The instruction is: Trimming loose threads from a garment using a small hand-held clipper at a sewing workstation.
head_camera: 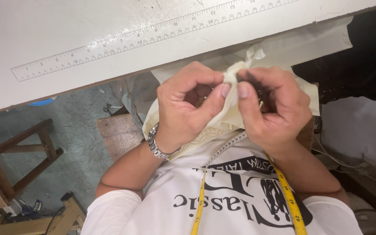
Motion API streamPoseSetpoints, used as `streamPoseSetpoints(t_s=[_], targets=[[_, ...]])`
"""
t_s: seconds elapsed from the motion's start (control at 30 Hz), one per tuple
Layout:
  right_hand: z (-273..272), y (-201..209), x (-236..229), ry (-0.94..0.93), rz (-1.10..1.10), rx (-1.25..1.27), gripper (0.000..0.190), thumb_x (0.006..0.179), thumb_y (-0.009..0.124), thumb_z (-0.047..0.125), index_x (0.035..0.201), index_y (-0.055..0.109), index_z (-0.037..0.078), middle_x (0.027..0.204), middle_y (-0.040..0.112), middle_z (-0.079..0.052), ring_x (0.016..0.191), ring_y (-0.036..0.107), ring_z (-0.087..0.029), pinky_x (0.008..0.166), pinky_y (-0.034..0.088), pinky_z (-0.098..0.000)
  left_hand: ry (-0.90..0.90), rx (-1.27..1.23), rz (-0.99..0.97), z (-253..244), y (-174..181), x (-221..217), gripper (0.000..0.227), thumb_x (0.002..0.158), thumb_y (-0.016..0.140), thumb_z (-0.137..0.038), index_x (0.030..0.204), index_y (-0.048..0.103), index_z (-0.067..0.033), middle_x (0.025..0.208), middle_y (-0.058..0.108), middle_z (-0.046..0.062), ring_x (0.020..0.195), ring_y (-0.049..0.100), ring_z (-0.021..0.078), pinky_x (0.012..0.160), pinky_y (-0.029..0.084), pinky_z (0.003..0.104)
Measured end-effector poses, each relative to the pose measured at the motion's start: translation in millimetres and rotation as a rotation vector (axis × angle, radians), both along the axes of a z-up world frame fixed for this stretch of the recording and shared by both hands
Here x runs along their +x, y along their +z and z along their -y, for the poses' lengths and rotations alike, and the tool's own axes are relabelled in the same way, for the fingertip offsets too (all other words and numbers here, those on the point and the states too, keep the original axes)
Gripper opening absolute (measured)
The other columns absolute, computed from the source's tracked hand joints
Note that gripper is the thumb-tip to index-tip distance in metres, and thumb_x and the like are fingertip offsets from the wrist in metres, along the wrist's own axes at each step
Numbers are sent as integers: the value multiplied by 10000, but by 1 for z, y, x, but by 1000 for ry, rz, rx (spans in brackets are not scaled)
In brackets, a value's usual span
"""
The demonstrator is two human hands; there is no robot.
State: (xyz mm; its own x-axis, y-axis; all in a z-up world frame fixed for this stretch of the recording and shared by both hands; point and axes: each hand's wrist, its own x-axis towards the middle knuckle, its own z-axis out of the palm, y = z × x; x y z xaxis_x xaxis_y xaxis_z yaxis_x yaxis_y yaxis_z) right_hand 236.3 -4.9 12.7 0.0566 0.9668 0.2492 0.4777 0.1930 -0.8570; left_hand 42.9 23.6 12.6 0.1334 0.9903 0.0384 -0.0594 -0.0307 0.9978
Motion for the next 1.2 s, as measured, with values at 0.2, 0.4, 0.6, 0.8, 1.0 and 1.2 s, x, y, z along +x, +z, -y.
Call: streamPoseSetpoints(t_s=[0.2,0.4,0.6,0.8,1.0,1.2], targets=[[-5,13,20,34,-102,158,153,1289,776,-13,1386,741,-126,1192,863,-270,793,776,-190,641,613,-290,3,-16,89,1,-9,1,71,1172,885,-117,1198,844,-65,1086,821,79,926,720,157,768,598,283],[-6,29,13,97,37,31,177,1212,878,-68,1349,831,-169,1079,854,-221,777,666,-214,716,525,-333,4,15,48,-3,-8,-1,142,1168,917,-97,1292,850,-80,1173,850,87,975,779,164,790,652,269],[-10,31,15,141,22,8,229,1215,866,-14,1380,816,-166,1159,884,-255,865,764,-245,766,605,-343,-47,116,-51,-12,-3,-7,109,1210,862,-135,1296,817,-85,1216,804,137,1025,771,203,762,635,271],[-11,35,17,176,-39,-156,220,1202,831,-10,1391,843,-122,1229,915,-218,843,753,-182,746,574,-290,-180,480,-66,-34,-10,-19,67,1214,842,68,1165,797,77,1644,711,374,1268,960,406,974,838,399],[-11,36,18,195,-78,-246,225,1203,835,54,1381,853,-84,1045,862,-113,689,586,-124,623,450,-266,-187,529,57,-36,-21,-20,58,1139,863,105,1183,831,82,1279,840,271,1169,931,394,1064,840,440],[-6,26,17,150,-53,-162,221,1182,886,29,1357,851,-103,1084,871,-163,715,634,-144,652,496,-271,-152,296,51,-25,-23,-22,68,1196,862,-68,1236,854,-13,1329,863,237,1193,930,368,1073,820,438]])
